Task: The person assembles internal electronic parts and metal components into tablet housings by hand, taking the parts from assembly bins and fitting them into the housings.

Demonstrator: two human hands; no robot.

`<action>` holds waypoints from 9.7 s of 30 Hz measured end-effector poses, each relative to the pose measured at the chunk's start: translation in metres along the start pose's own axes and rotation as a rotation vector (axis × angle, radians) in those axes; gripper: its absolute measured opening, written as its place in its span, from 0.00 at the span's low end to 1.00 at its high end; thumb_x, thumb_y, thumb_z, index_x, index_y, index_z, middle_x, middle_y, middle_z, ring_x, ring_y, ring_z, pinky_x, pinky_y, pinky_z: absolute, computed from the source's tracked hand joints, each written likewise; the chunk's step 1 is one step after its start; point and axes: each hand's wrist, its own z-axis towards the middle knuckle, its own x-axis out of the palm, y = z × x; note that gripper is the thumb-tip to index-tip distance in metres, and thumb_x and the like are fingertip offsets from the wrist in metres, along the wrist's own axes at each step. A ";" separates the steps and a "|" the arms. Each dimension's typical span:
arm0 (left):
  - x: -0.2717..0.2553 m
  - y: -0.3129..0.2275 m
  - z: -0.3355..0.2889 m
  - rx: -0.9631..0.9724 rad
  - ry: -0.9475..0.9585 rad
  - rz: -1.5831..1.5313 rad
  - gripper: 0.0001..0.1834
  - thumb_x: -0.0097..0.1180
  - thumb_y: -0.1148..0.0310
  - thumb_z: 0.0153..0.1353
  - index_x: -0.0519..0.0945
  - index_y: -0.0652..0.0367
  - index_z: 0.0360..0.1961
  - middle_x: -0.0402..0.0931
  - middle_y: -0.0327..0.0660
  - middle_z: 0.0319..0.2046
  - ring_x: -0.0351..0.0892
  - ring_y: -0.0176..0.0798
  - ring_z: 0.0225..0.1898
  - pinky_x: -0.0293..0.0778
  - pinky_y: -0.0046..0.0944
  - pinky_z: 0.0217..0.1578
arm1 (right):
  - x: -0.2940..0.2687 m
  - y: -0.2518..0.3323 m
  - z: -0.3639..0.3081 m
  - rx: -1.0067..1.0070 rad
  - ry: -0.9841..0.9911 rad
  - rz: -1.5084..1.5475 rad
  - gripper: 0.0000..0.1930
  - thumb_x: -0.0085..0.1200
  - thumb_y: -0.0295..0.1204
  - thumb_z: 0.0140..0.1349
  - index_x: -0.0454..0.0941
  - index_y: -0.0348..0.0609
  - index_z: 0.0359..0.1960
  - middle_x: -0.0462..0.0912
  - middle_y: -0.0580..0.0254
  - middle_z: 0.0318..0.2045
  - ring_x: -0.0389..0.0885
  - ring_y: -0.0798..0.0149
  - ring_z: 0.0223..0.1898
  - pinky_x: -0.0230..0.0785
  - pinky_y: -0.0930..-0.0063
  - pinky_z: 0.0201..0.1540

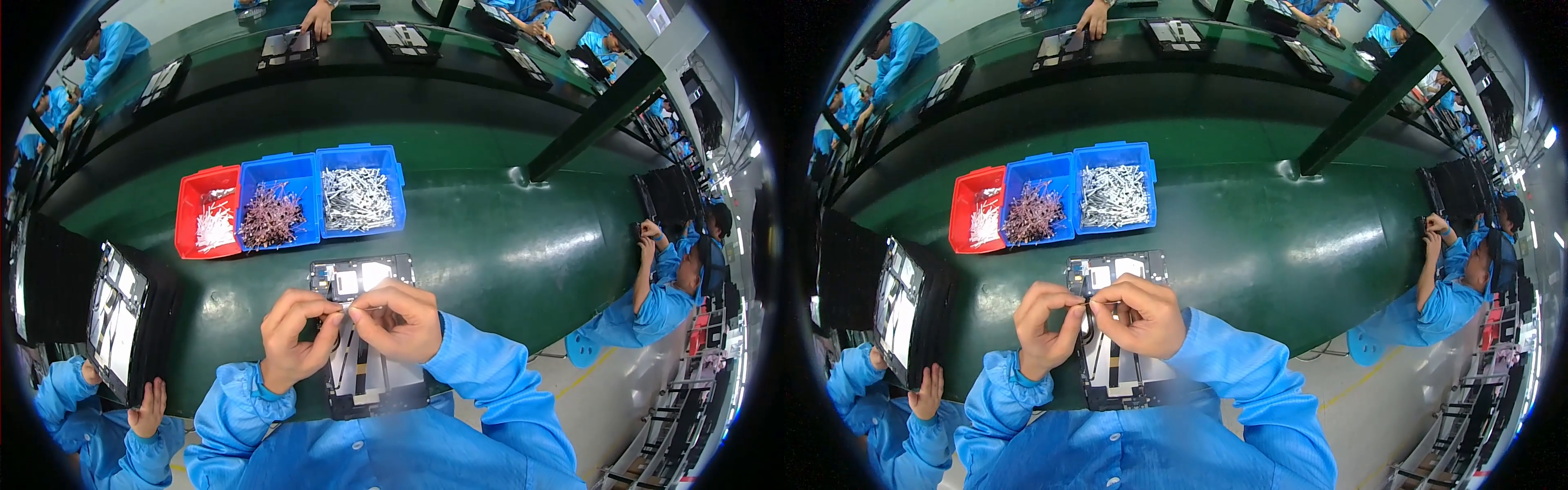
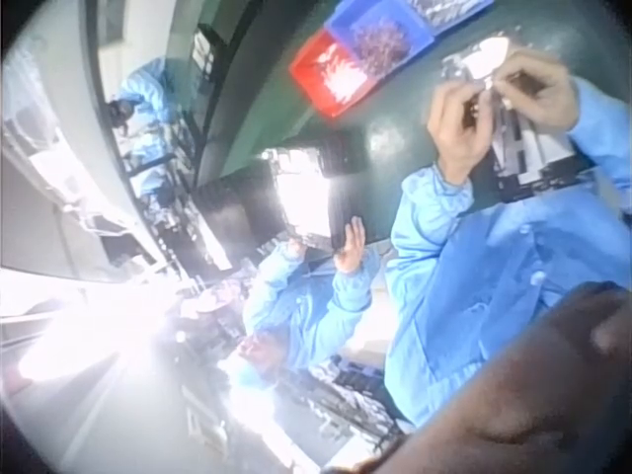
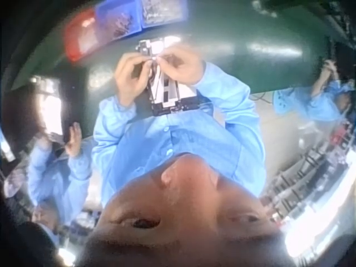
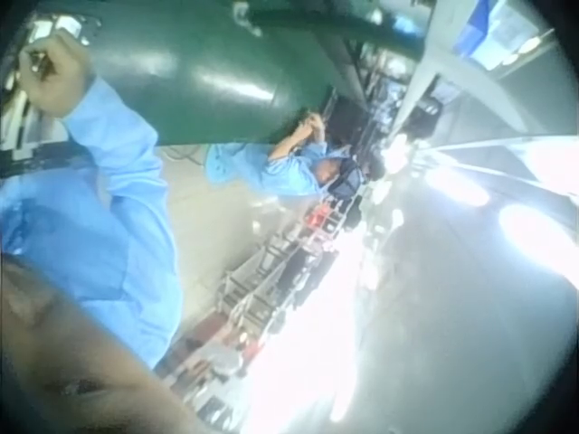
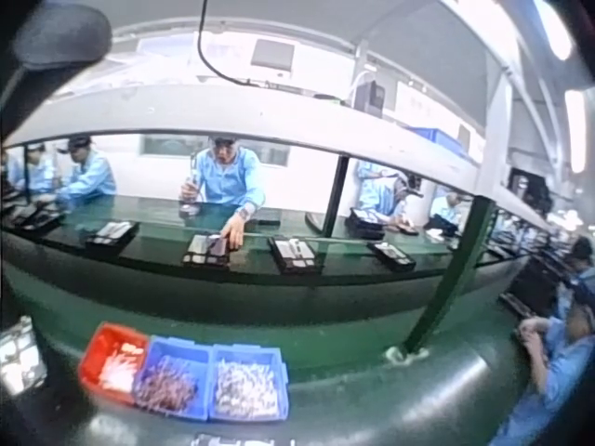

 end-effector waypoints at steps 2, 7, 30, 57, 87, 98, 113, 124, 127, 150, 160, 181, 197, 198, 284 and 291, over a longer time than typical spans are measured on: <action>0.000 0.001 0.000 -0.003 0.000 -0.003 0.08 0.70 0.81 0.55 0.85 0.63 0.36 0.82 0.45 0.32 0.83 0.42 0.31 0.78 0.37 0.32 | -0.001 0.001 -0.001 0.001 -0.001 0.003 0.06 0.66 0.18 0.61 0.83 0.36 0.38 0.80 0.66 0.28 0.72 0.82 0.20 0.60 0.83 0.18; -0.001 0.004 -0.003 -0.110 0.055 -0.114 0.16 0.69 0.81 0.57 0.85 0.65 0.48 0.80 0.44 0.37 0.81 0.35 0.34 0.77 0.33 0.34 | -0.002 0.001 -0.003 0.123 -0.031 0.022 0.05 0.65 0.17 0.61 0.84 0.35 0.38 0.83 0.64 0.30 0.77 0.81 0.25 0.64 0.84 0.23; -0.038 0.017 -0.013 -1.022 0.565 -0.235 0.16 0.63 0.63 0.70 0.75 0.66 0.34 0.83 0.46 0.20 0.86 0.37 0.20 0.80 0.35 0.20 | -0.011 -0.013 0.009 0.220 -0.286 0.052 0.02 0.62 0.18 0.66 0.80 0.34 0.37 0.82 0.65 0.31 0.75 0.81 0.27 0.65 0.84 0.29; -0.037 0.041 -0.015 -1.072 0.358 -0.487 0.09 0.61 0.72 0.70 0.79 0.68 0.43 0.82 0.42 0.31 0.84 0.32 0.26 0.81 0.32 0.24 | 0.023 -0.016 0.005 0.269 0.258 -0.258 0.03 0.65 0.21 0.62 0.85 0.37 0.37 0.81 0.63 0.26 0.74 0.76 0.20 0.65 0.78 0.22; -0.031 0.036 -0.007 -1.099 0.351 -0.395 0.07 0.62 0.76 0.68 0.78 0.69 0.41 0.81 0.41 0.33 0.83 0.30 0.25 0.79 0.30 0.23 | 0.018 -0.026 0.003 0.124 0.337 -0.346 0.08 0.64 0.20 0.60 0.84 0.40 0.41 0.79 0.58 0.29 0.81 0.60 0.25 0.75 0.68 0.29; -0.027 0.033 -0.011 -1.060 0.355 -0.359 0.07 0.62 0.76 0.68 0.76 0.68 0.40 0.81 0.42 0.28 0.84 0.30 0.26 0.79 0.30 0.21 | 0.015 -0.026 0.001 0.089 0.357 -0.374 0.08 0.63 0.23 0.61 0.84 0.41 0.42 0.81 0.57 0.33 0.84 0.54 0.29 0.78 0.64 0.32; -0.026 0.040 -0.007 -1.095 0.377 -0.375 0.04 0.59 0.80 0.66 0.76 0.68 0.39 0.82 0.46 0.34 0.87 0.36 0.30 0.83 0.32 0.25 | 0.015 -0.028 -0.002 0.086 0.366 -0.366 0.07 0.62 0.24 0.60 0.84 0.42 0.40 0.80 0.59 0.31 0.83 0.54 0.29 0.77 0.63 0.31; -0.032 0.045 -0.005 -1.108 0.390 -0.371 0.02 0.57 0.81 0.66 0.76 0.66 0.37 0.81 0.46 0.32 0.86 0.38 0.26 0.84 0.33 0.23 | 0.023 -0.034 -0.005 0.016 0.213 -0.297 0.03 0.62 0.24 0.57 0.80 0.42 0.31 0.79 0.60 0.28 0.82 0.52 0.26 0.76 0.61 0.28; -0.031 0.042 -0.002 -1.128 0.386 -0.399 0.03 0.57 0.81 0.66 0.75 0.66 0.36 0.81 0.46 0.31 0.86 0.37 0.25 0.84 0.33 0.23 | 0.022 -0.031 -0.006 0.041 0.221 -0.314 0.03 0.62 0.24 0.58 0.79 0.41 0.31 0.80 0.59 0.29 0.83 0.52 0.26 0.77 0.61 0.29; -0.024 0.041 -0.001 -1.078 0.382 -0.403 0.05 0.58 0.80 0.67 0.74 0.66 0.35 0.80 0.46 0.30 0.86 0.37 0.24 0.83 0.32 0.21 | 0.016 -0.025 -0.004 0.262 0.239 -0.242 0.06 0.59 0.28 0.56 0.76 0.39 0.27 0.79 0.53 0.27 0.83 0.47 0.30 0.76 0.55 0.35; -0.025 0.041 -0.002 -1.083 0.378 -0.398 0.04 0.58 0.80 0.66 0.74 0.66 0.36 0.80 0.46 0.31 0.86 0.37 0.24 0.83 0.32 0.21 | 0.016 -0.025 -0.003 0.268 0.240 -0.236 0.06 0.60 0.28 0.56 0.77 0.40 0.27 0.80 0.55 0.27 0.83 0.49 0.30 0.77 0.56 0.35; -0.024 0.040 -0.006 -1.048 0.373 -0.382 0.05 0.58 0.79 0.67 0.73 0.65 0.36 0.80 0.45 0.30 0.85 0.35 0.24 0.82 0.31 0.20 | 0.018 -0.027 -0.005 0.182 0.179 -0.248 0.06 0.62 0.25 0.56 0.77 0.39 0.29 0.79 0.58 0.25 0.82 0.60 0.24 0.75 0.65 0.28; -0.022 0.041 -0.007 -1.041 0.364 -0.379 0.05 0.58 0.79 0.68 0.73 0.64 0.36 0.80 0.45 0.28 0.85 0.35 0.23 0.81 0.31 0.19 | 0.015 -0.024 -0.003 0.253 0.219 -0.228 0.07 0.60 0.28 0.58 0.76 0.38 0.28 0.80 0.53 0.27 0.83 0.48 0.29 0.76 0.56 0.35; -0.022 0.041 -0.008 -1.039 0.365 -0.380 0.05 0.58 0.79 0.68 0.73 0.64 0.36 0.80 0.45 0.28 0.85 0.35 0.23 0.81 0.31 0.19 | 0.016 -0.026 -0.005 0.213 0.194 -0.237 0.06 0.61 0.26 0.57 0.77 0.39 0.29 0.79 0.57 0.25 0.82 0.54 0.26 0.75 0.60 0.31; -0.013 0.037 0.004 -1.032 0.391 -0.138 0.10 0.67 0.71 0.55 0.77 0.64 0.31 0.80 0.40 0.23 0.84 0.32 0.20 0.75 0.32 0.16 | 0.010 -0.031 0.050 0.498 0.156 -0.205 0.05 0.65 0.26 0.54 0.84 0.37 0.27 0.80 0.65 0.16 0.77 0.77 0.19 0.67 0.76 0.23; -0.039 0.046 -0.002 -1.075 0.373 -0.466 0.07 0.60 0.71 0.68 0.78 0.65 0.40 0.80 0.40 0.31 0.85 0.33 0.26 0.81 0.31 0.25 | -0.039 -0.023 0.038 0.553 -0.199 -0.042 0.06 0.66 0.25 0.66 0.83 0.34 0.36 0.82 0.69 0.23 0.71 0.82 0.19 0.57 0.84 0.19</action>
